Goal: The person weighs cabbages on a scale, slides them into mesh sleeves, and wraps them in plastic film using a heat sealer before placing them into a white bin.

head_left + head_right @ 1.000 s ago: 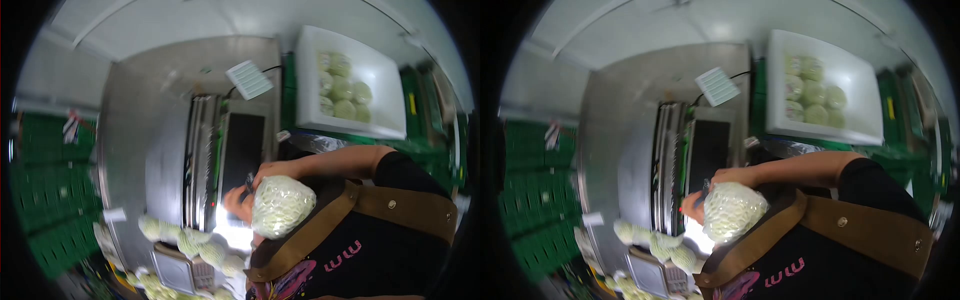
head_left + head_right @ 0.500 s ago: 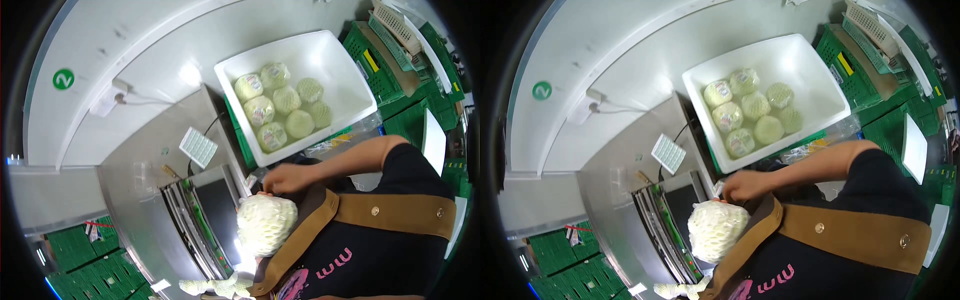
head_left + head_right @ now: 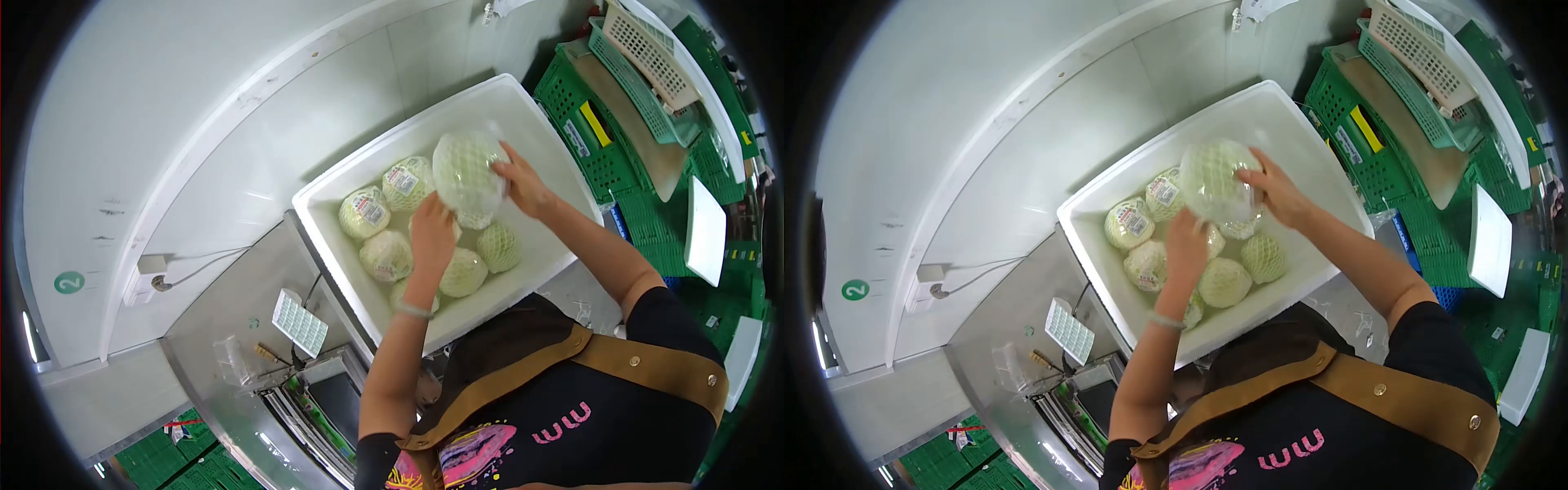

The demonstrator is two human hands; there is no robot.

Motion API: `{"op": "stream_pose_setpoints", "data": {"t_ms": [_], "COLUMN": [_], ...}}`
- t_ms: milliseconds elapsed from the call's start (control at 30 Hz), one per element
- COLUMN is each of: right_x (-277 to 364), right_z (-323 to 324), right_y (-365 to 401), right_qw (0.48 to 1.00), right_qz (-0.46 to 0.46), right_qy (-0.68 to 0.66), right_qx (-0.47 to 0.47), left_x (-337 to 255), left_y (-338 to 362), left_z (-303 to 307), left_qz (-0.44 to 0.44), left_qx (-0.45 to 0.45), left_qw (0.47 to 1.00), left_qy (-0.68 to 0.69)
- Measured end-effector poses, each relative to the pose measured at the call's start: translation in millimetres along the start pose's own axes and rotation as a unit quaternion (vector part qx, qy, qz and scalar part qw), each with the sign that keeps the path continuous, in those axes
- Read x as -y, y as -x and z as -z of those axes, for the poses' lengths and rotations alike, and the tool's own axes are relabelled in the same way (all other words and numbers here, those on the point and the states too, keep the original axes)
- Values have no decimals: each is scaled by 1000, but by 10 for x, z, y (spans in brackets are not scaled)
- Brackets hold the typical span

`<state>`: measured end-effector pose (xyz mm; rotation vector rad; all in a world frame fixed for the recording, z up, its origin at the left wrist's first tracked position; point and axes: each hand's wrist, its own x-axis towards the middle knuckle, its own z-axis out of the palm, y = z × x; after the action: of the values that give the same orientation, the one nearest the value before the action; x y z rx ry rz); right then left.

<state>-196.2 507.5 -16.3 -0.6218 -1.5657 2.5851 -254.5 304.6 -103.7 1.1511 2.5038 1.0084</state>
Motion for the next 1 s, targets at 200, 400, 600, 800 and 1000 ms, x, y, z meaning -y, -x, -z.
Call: {"op": "stream_pose_setpoints", "data": {"t_ms": [200,400,600,800,1000], "right_x": [-336,-650,-626,-661,-643], "right_z": [519,462,740,887,-119], "right_y": [-1025,-1346,-1757,-2003,-928], "right_qw": [901,807,785,688,779], "right_qz": [84,39,-77,-9,226], "right_qy": [413,589,607,712,573], "right_qx": [-96,-30,96,145,123], "left_x": [-114,-41,-50,-268,-793], "left_y": [-235,-235,-218,173,2211], "left_z": [-546,-483,-530,-85,1107], "left_qz": [-16,-19,-10,-50,167], "left_qx": [48,97,92,-90,-435], "left_qw": [995,993,994,995,874], "left_qy": [-83,-63,-59,8,142]}}
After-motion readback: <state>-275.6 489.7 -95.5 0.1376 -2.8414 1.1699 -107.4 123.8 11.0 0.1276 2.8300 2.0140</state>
